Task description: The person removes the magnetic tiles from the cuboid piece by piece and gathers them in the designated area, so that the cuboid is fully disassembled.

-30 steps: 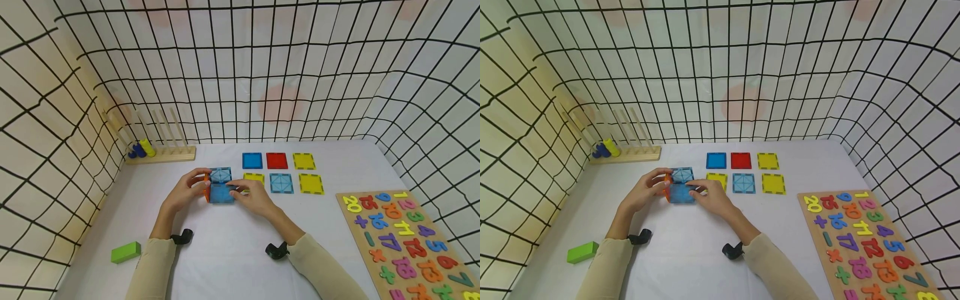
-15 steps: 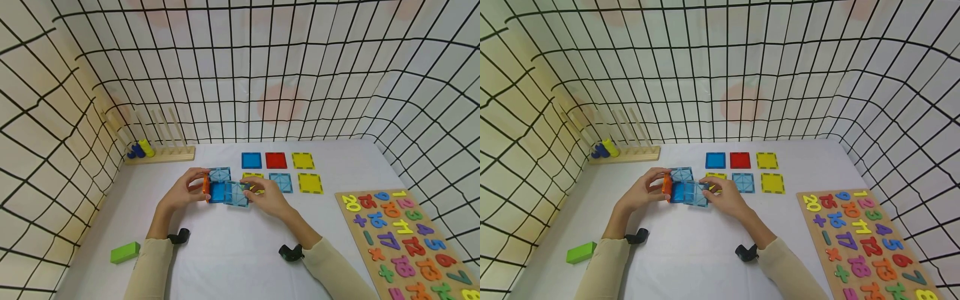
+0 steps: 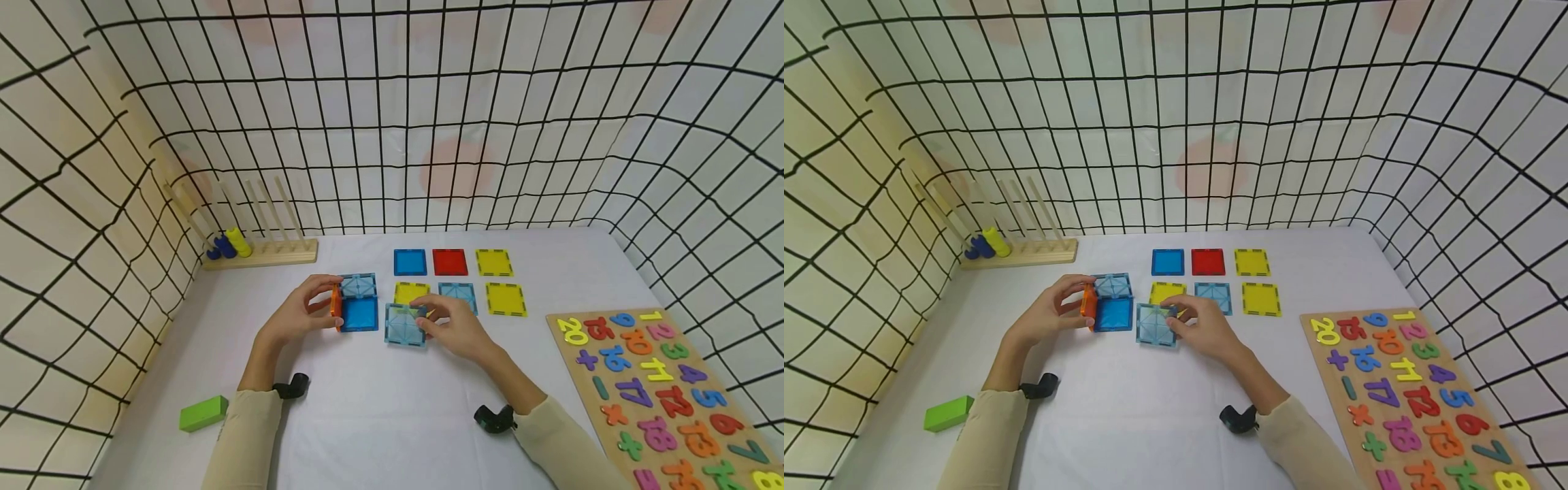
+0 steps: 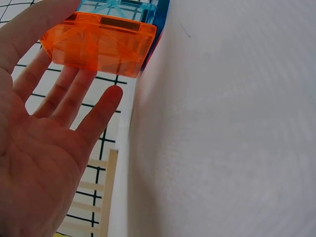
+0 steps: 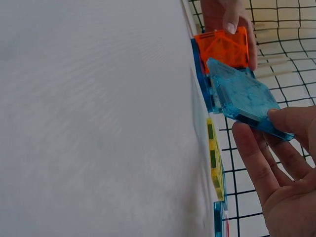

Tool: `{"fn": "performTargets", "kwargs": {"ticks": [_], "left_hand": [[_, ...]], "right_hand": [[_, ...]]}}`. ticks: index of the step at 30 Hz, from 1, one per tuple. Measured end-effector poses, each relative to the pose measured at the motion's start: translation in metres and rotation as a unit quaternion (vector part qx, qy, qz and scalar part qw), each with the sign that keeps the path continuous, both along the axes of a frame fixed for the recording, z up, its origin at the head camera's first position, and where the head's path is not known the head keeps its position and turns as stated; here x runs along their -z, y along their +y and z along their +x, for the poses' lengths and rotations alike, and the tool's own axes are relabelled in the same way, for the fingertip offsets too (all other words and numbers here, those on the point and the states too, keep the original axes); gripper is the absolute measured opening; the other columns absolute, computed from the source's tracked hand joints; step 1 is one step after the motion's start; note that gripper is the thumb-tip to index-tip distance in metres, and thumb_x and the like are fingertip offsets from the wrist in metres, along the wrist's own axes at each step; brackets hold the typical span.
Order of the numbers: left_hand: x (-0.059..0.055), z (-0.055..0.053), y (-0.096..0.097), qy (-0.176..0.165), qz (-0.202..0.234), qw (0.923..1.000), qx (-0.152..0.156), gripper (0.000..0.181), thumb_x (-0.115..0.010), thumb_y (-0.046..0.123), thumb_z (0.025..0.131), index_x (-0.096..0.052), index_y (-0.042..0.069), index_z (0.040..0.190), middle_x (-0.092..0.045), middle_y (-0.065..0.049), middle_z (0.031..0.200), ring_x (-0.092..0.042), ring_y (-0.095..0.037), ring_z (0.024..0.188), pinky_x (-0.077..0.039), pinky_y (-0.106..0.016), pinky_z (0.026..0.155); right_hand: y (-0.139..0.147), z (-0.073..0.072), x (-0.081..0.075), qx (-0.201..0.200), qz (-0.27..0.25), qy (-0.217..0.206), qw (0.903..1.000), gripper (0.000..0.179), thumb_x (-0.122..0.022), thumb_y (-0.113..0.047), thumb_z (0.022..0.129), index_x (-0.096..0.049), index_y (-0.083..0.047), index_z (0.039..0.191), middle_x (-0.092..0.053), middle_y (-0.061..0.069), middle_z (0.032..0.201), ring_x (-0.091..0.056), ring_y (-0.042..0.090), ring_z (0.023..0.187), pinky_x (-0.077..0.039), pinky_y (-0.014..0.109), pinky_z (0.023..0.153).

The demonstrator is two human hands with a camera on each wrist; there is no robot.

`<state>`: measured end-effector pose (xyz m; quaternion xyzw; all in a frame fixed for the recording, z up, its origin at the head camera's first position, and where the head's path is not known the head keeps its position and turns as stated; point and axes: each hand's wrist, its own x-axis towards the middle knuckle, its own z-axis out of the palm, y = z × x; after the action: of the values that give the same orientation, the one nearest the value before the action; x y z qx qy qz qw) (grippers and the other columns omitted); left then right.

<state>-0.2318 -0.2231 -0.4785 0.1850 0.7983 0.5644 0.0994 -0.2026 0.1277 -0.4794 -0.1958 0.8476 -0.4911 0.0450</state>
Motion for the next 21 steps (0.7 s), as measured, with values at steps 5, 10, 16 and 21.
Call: {"fn": "performTargets", "kwargs": {"ticks": [5,10,16,21], "left_hand": [[0.001,0.000,0.000,-0.002,0.002,1.0000,0.000,0.076,-0.088,0.012,0.081,-0.051,0.019,0.148,-0.044,0.003,0.152,-0.041,-0.030,0.145,-0.035,-0.054,0.120],[0.000,0.000,-0.001,-0.003,0.005,1.0000,0.003,0.075,-0.088,0.011,0.082,-0.051,0.019,0.147,-0.043,0.003,0.152,-0.040,-0.030,0.145,-0.034,-0.055,0.120],[0.002,-0.001,-0.001,-0.005,-0.002,1.0000,0.000,0.075,-0.088,0.013,0.082,-0.051,0.023,0.147,-0.043,0.004,0.153,-0.039,-0.030,0.147,-0.035,-0.055,0.120],[0.003,-0.002,-0.002,-0.006,-0.003,1.0000,0.000,0.075,-0.088,0.014,0.082,-0.051,0.024,0.147,-0.043,0.005,0.153,-0.038,-0.030,0.147,-0.035,-0.054,0.120]], "right_hand": [[0.008,0.001,0.004,-0.004,-0.001,-0.012,0.9999,0.028,-0.073,-0.015,0.097,-0.072,-0.020,0.124,-0.072,0.001,0.121,-0.072,0.013,0.078,-0.061,0.026,0.072],[0.012,0.000,0.009,-0.009,0.000,-0.029,0.9995,0.029,-0.072,-0.012,0.097,-0.071,-0.018,0.125,-0.071,0.006,0.120,-0.072,0.013,0.078,-0.061,0.024,0.072],[0.015,0.001,0.010,-0.013,0.024,-0.051,0.9983,0.031,-0.071,-0.017,0.098,-0.069,-0.018,0.129,-0.070,0.005,0.117,-0.070,0.015,0.084,-0.061,0.026,0.075],[0.014,0.002,0.010,-0.016,0.070,-0.060,0.9956,0.059,-0.087,-0.035,0.083,-0.063,-0.021,0.135,-0.067,0.001,0.098,-0.062,0.017,0.083,-0.056,0.027,0.074]]}}
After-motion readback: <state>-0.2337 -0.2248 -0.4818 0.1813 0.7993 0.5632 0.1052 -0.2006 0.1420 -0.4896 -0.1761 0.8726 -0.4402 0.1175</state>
